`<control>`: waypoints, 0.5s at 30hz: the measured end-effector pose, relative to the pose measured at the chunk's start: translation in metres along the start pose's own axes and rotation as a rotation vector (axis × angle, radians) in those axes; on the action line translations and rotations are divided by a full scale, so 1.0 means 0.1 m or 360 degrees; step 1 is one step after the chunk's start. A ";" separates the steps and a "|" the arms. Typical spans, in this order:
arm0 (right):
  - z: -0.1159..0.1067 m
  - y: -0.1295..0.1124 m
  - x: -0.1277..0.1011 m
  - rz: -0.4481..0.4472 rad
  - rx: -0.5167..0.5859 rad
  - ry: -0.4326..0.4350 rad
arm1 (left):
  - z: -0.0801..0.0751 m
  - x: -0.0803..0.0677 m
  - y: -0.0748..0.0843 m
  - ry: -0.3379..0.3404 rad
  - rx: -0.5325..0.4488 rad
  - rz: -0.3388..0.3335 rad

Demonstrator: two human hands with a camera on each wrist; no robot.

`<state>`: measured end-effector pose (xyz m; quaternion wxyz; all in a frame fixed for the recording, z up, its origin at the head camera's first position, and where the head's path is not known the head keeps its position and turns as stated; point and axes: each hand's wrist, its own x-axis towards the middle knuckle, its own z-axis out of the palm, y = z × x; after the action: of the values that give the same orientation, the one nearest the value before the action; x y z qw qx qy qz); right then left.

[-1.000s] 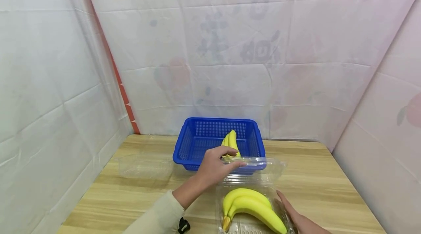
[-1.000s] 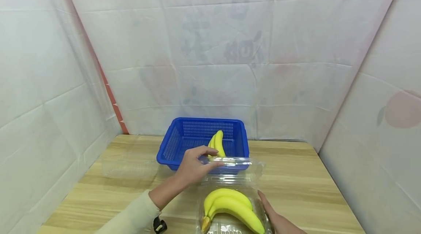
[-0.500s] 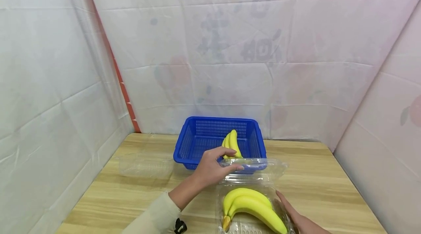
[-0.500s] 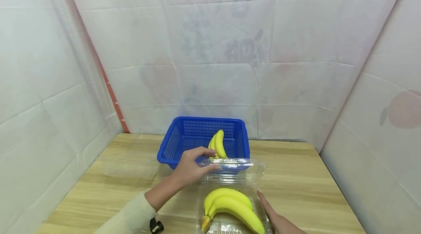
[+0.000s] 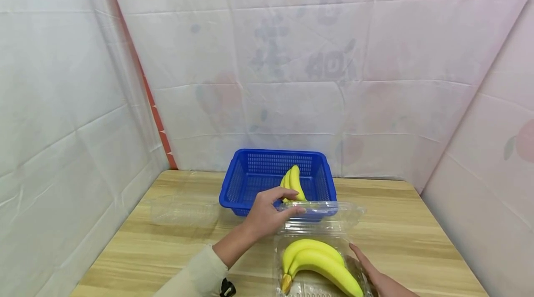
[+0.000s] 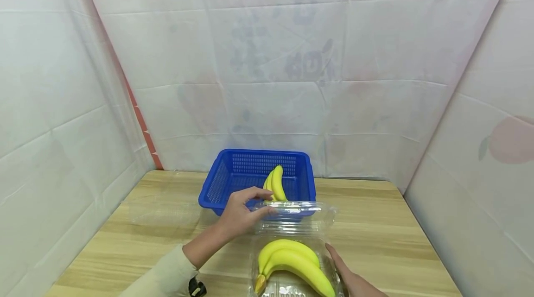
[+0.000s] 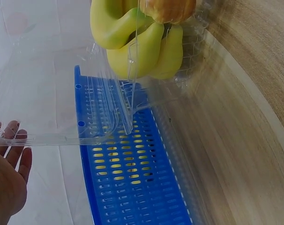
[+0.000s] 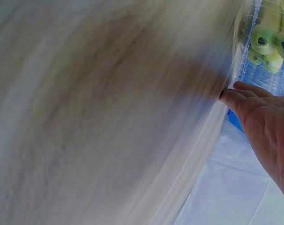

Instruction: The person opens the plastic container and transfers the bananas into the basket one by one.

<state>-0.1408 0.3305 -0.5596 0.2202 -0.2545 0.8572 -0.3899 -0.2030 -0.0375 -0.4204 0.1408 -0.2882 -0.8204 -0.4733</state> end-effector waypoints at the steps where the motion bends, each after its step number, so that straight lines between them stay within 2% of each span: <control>1: 0.00 -0.02 0.00 -0.0002 0.0008 0.0005 | 0.00 0.00 0.00 -0.0001 0.0002 -0.0001; 10: 0.00 -0.17 -0.06 -0.0054 0.0024 0.0036 | -0.01 -0.01 0.02 -0.0001 0.0034 0.0009; 15: 0.01 -0.18 -0.06 -0.0071 0.0020 0.0046 | -0.04 -0.02 0.04 0.0029 0.0089 0.0087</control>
<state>-0.1315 0.3237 -0.5452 0.2007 -0.2665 0.8519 -0.4036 -0.1992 -0.0403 -0.4169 0.1691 -0.3020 -0.8239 -0.4487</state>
